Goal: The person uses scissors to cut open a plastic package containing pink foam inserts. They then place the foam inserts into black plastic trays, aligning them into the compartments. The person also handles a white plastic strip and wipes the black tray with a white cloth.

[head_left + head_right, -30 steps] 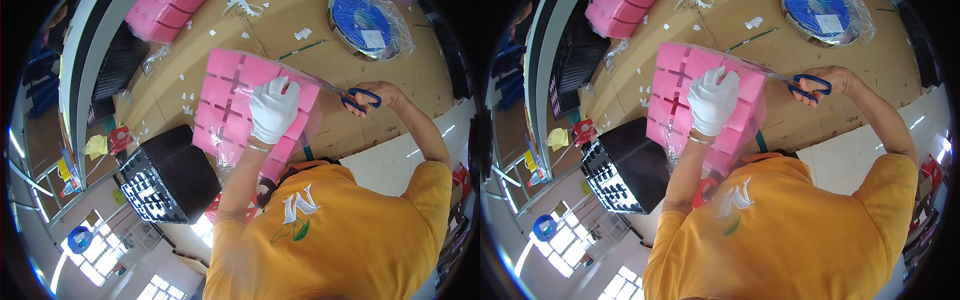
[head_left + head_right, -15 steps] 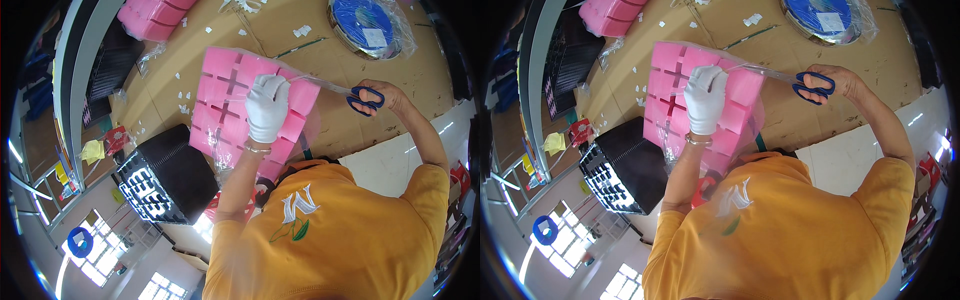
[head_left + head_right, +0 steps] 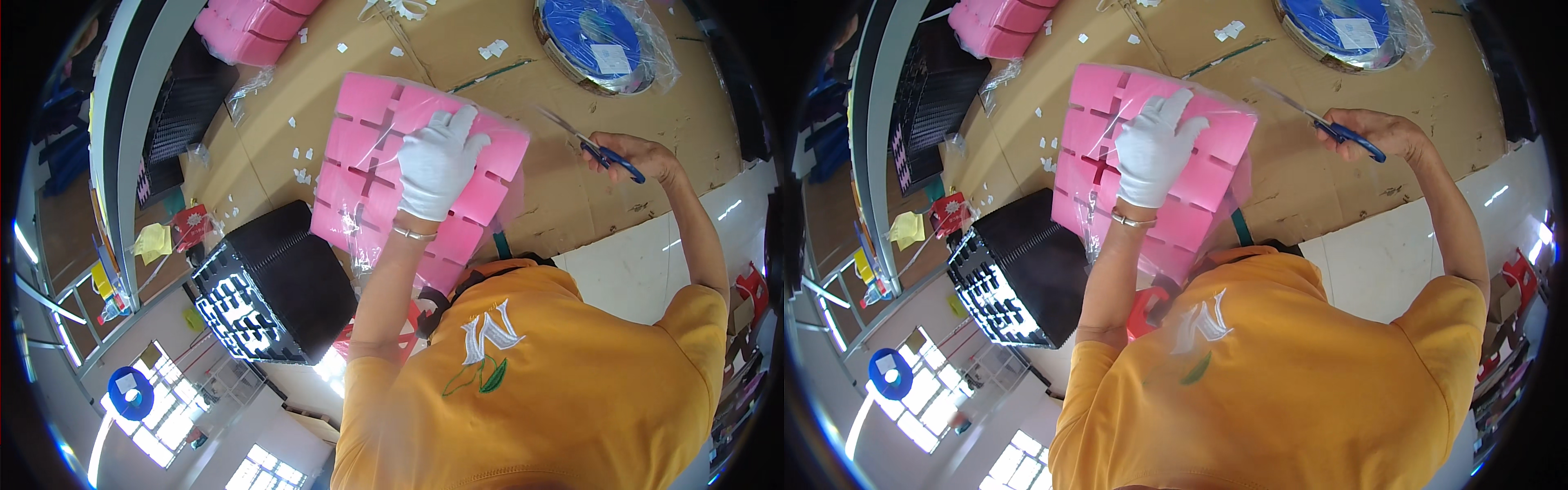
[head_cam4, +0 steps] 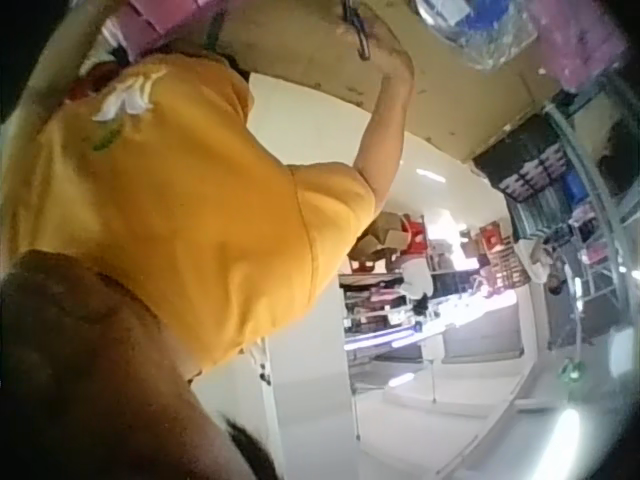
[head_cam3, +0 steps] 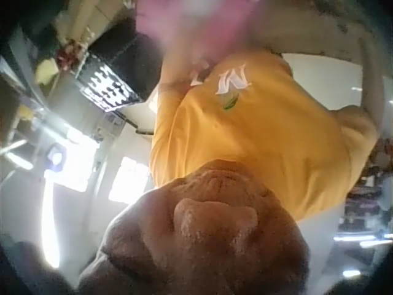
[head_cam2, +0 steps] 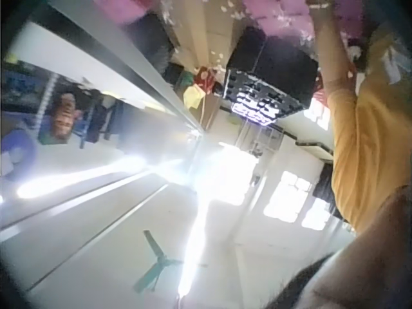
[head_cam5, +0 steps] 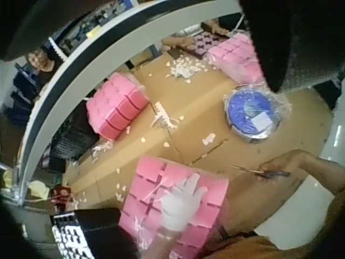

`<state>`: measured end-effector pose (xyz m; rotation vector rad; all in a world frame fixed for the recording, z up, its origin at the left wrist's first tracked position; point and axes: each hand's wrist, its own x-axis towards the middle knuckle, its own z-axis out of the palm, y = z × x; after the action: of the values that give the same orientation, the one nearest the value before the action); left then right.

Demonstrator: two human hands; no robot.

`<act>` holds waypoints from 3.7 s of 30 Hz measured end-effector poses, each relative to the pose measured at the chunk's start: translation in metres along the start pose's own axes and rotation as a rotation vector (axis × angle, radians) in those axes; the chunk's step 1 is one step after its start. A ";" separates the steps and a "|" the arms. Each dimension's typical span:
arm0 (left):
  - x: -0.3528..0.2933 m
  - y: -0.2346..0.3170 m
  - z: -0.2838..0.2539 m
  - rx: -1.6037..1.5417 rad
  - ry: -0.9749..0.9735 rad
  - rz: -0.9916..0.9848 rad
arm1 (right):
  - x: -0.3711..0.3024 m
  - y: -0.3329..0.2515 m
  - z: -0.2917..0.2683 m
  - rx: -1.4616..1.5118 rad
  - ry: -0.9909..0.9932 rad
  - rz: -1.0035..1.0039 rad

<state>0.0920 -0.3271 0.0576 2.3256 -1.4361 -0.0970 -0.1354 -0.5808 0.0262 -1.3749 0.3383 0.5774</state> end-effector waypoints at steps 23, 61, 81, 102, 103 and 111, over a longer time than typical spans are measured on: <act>0.025 0.008 0.006 0.128 0.162 0.240 | 0.027 0.000 0.048 0.433 -0.372 0.067; -0.021 0.024 0.008 -0.093 0.408 0.284 | 0.056 -0.071 0.040 0.158 -0.205 0.197; -0.024 0.028 0.003 -0.246 0.387 0.262 | 0.091 -0.095 0.031 -0.209 -0.154 0.185; -0.031 0.034 -0.002 -0.329 0.417 0.254 | 0.118 -0.099 0.029 -0.287 -0.183 0.044; -0.031 0.034 -0.002 -0.328 0.416 0.254 | 0.119 -0.097 0.027 -0.283 -0.187 0.043; -0.029 0.027 -0.003 -0.302 0.438 0.190 | 0.096 -0.094 0.016 -0.265 -0.235 0.111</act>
<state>0.0561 -0.3114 0.0659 1.8173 -1.3042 0.2218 -0.0054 -0.5553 0.0533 -1.5286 0.1517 0.8914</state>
